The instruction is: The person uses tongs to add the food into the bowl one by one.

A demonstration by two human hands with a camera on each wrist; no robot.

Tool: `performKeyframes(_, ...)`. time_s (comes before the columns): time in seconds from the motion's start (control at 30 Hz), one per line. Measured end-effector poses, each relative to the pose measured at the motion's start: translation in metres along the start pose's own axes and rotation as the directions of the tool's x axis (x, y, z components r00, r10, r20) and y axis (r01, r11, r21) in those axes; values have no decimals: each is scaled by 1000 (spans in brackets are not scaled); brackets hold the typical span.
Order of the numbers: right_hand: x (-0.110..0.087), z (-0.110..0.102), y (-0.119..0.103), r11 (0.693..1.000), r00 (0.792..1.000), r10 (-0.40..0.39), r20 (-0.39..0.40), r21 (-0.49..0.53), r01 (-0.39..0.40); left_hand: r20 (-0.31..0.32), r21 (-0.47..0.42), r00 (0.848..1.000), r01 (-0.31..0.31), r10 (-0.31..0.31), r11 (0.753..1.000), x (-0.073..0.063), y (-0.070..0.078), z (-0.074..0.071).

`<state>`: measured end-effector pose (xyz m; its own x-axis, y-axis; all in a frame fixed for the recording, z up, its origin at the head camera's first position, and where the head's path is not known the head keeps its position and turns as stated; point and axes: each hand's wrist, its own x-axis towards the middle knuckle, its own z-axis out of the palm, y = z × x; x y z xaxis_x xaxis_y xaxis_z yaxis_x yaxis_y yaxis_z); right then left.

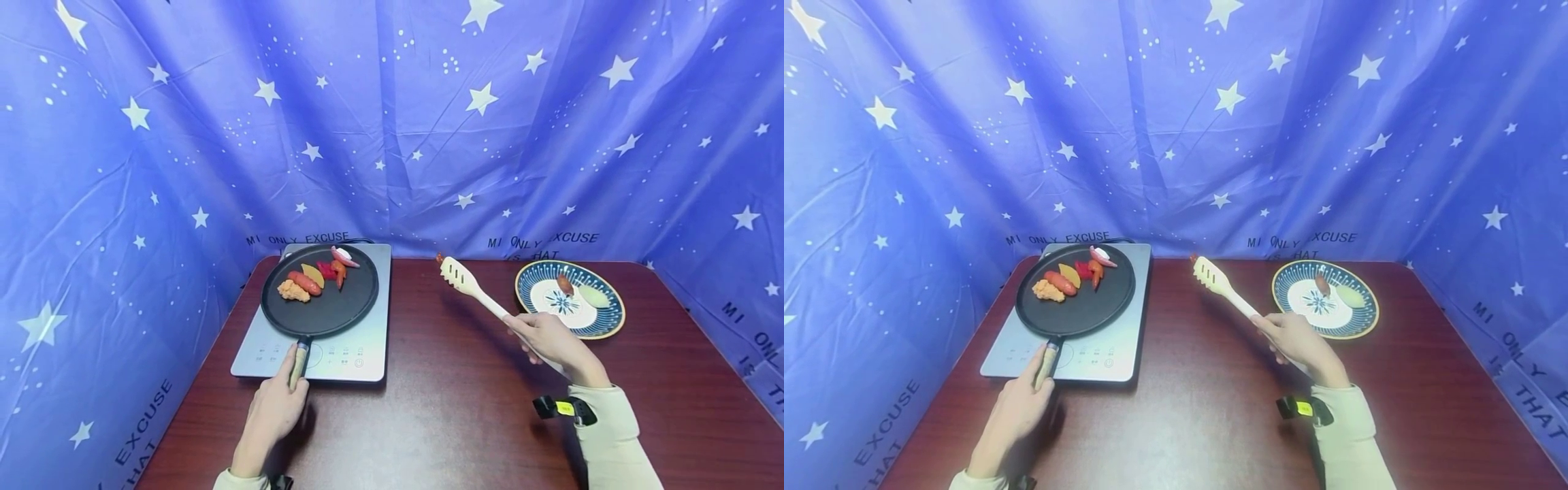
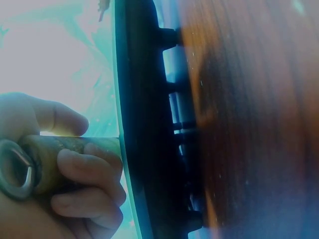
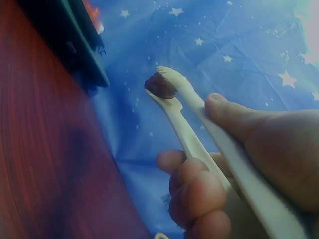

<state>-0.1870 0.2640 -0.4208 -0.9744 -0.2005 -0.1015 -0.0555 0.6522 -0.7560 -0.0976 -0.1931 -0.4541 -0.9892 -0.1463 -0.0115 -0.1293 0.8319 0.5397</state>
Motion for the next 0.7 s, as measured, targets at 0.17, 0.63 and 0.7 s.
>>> performKeyframes(0.17,5,10,-9,1000,1000,-20,12,12,19,8,-5,1000,7,-7,1000,-1,1,0)
performKeyframes(0.63,16,35,-37,992,988,-121,93,59,116,15,-6,1000,20,-20,1000,-1,0,0)
performKeyframes(0.7,18,38,-40,990,988,-125,95,74,118,17,-6,1000,19,-19,1000,-1,0,0)
